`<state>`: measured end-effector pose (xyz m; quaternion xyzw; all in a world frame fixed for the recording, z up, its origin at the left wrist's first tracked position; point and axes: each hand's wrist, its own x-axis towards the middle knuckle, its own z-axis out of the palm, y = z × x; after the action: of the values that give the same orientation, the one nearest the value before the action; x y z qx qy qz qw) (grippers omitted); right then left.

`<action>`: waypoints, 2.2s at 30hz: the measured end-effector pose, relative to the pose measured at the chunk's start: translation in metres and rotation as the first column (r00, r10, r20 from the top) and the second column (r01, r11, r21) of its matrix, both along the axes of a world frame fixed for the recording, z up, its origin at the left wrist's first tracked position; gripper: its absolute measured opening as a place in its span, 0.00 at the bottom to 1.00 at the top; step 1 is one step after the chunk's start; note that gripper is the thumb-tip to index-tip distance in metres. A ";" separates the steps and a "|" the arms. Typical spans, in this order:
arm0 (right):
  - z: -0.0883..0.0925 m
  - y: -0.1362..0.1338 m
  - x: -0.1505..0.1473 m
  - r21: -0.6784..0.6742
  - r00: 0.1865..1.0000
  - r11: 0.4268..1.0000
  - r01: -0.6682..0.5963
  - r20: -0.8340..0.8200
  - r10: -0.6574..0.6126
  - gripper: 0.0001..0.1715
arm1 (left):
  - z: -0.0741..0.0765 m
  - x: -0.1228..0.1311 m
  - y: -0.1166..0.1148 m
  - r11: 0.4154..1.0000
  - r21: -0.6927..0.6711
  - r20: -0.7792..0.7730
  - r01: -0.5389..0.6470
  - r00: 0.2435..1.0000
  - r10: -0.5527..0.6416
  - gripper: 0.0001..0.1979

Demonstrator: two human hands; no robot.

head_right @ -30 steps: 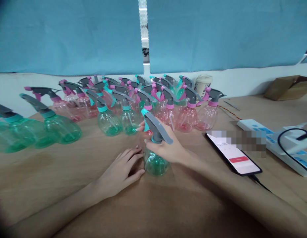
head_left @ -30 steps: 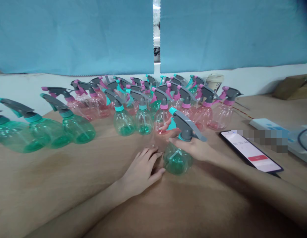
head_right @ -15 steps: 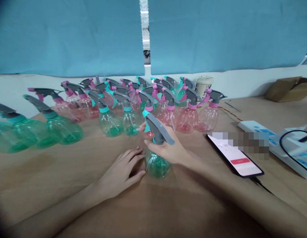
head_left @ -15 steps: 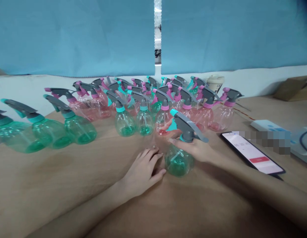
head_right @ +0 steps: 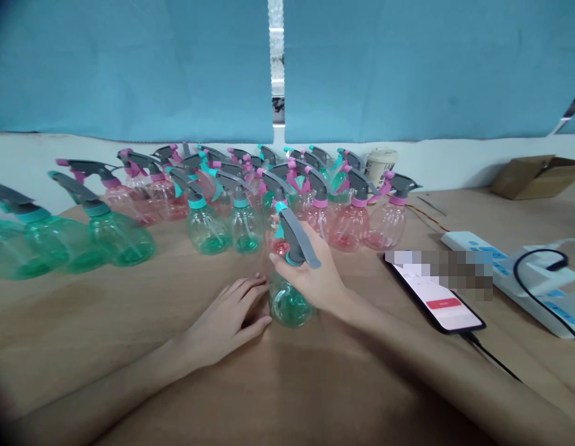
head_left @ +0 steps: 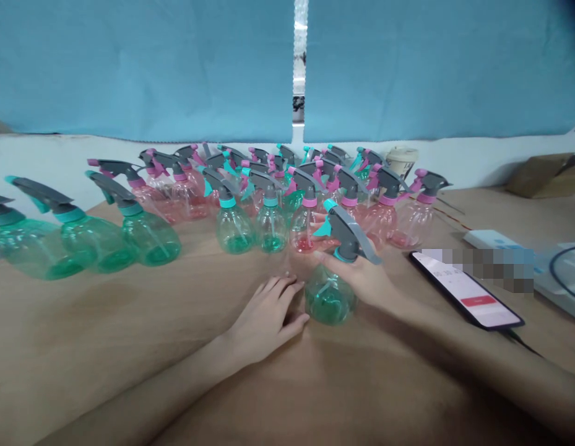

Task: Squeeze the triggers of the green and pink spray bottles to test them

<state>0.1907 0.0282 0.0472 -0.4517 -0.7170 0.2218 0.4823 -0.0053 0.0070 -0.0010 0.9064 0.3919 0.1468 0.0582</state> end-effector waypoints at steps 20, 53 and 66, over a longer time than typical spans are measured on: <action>0.005 0.002 -0.117 0.012 0.894 0.926 -0.378 -0.256 0.368 0.29 | 0.012 -0.059 -0.038 0.945 -0.115 0.394 -0.306 0.859 0.326 0.37; 0.006 0.095 -0.234 0.280 0.931 0.960 -0.002 0.351 -0.101 0.23 | 0.001 -0.166 -0.005 0.836 0.050 0.314 -0.546 0.804 0.506 0.24; 0.002 0.100 -0.239 0.253 0.936 0.967 0.009 0.338 -0.098 0.32 | 0.003 -0.167 -0.002 0.898 -0.004 0.510 -0.440 0.772 0.380 0.15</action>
<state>-0.0484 0.1283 0.0497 -0.4395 -0.8004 0.0338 0.4063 -0.1722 0.0047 0.0025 0.7315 0.5425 0.4069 0.0711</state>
